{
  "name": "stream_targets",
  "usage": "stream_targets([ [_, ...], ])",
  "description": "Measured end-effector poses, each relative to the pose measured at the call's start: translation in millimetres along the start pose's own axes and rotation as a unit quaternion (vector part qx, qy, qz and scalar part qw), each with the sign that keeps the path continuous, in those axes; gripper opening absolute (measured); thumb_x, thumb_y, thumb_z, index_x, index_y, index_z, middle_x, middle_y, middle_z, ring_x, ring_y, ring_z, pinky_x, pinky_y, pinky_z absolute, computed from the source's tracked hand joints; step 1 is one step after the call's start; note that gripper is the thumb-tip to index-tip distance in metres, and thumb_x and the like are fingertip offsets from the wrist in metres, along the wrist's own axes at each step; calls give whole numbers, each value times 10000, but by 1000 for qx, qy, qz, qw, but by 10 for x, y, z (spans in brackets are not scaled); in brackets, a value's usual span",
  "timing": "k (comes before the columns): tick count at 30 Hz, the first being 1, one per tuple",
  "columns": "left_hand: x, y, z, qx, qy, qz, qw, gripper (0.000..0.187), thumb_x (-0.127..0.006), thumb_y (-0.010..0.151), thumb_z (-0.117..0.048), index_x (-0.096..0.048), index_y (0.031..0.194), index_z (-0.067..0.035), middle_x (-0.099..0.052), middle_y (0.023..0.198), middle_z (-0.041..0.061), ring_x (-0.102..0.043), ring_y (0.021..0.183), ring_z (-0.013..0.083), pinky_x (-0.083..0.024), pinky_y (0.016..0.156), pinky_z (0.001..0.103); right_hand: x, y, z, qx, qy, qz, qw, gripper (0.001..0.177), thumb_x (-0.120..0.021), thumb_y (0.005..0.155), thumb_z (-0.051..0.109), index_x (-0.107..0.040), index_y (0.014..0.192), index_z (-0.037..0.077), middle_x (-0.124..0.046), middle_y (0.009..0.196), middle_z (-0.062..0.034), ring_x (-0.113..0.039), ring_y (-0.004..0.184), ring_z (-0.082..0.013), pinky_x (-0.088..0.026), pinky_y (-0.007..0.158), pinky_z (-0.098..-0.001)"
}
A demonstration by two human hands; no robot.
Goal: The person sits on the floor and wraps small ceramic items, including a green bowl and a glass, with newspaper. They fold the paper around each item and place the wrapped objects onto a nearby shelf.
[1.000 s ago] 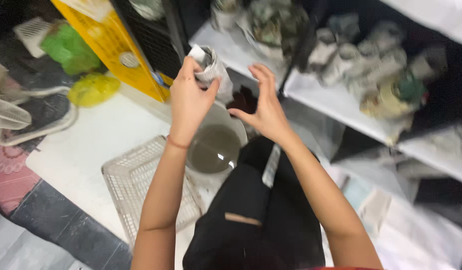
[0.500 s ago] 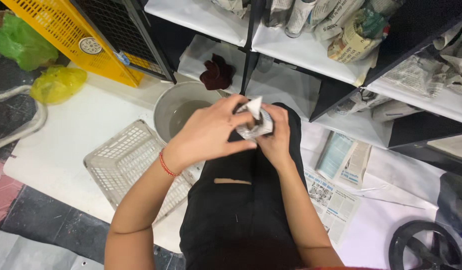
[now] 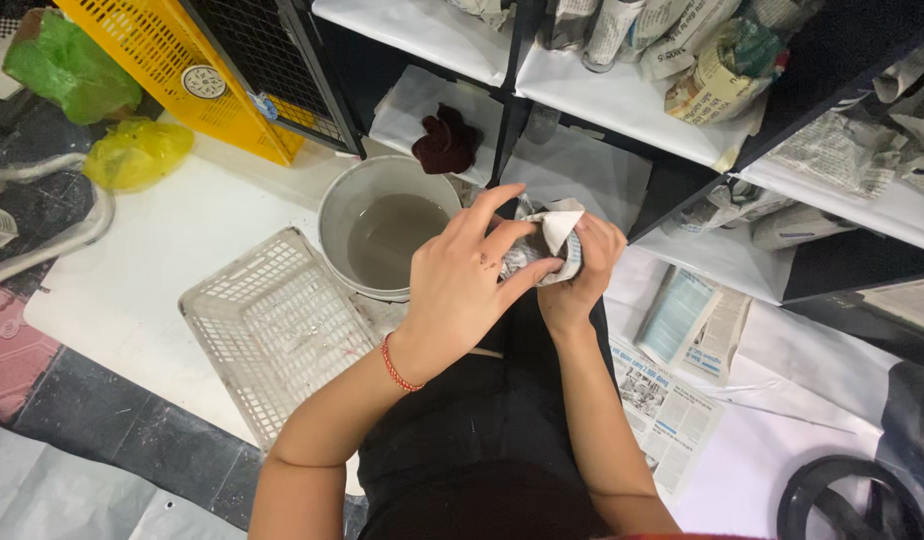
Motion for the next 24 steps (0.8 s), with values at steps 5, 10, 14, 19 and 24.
stream_targets([
  [5,-23,-4,-1,16,-42,-49,998,183,-805,873,-243,-717,988,-132,-663,1250,-33,-689,971,172,-564,735,311,13,-49,-6,6,-68,14,998,568,-759,929,22,-437,1388,114,-627,1240,-97,-640,1167,-296,-323,1073,-460],
  [10,7,-2,22,22,-45,-70,996,127,-800,852,-166,-703,929,-141,-669,1219,-52,-674,1006,185,-554,723,312,-10,-66,30,-5,-86,8,996,616,-801,906,31,-443,1397,130,-642,1236,-83,-639,1165,-259,-298,1055,-415],
  [14,56,49,28,4,-35,-45,998,118,-794,877,-166,-682,895,-135,-665,1220,-61,-661,1088,189,-566,775,320,-54,-29,45,-9,-56,35,998,638,-835,868,47,-463,1380,129,-649,1230,-84,-625,1180,-255,-281,1066,-423],
  [19,192,175,68,-36,-16,26,999,112,-792,830,-179,-690,829,-134,-645,1241,-37,-621,1164,209,-562,782,330,-143,-18,-27,-19,17,101,995,615,-851,850,46,-508,1357,110,-661,1252,-98,-639,1198,-268,-300,1077,-419],
  [24,231,272,95,-47,-16,110,993,132,-798,858,-208,-706,804,-130,-637,1244,-34,-603,1139,192,-554,747,327,-212,-71,-55,-25,64,119,991,621,-863,857,47,-514,1368,102,-666,1265,-107,-649,1191,-271,-335,1090,-416],
])
Point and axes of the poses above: each hand's wrist, its own y-axis towards the middle knuckle, its own x-axis out of the back of the hand, z = x × y, the point moved 9 cm from there along y, towards the middle knuckle
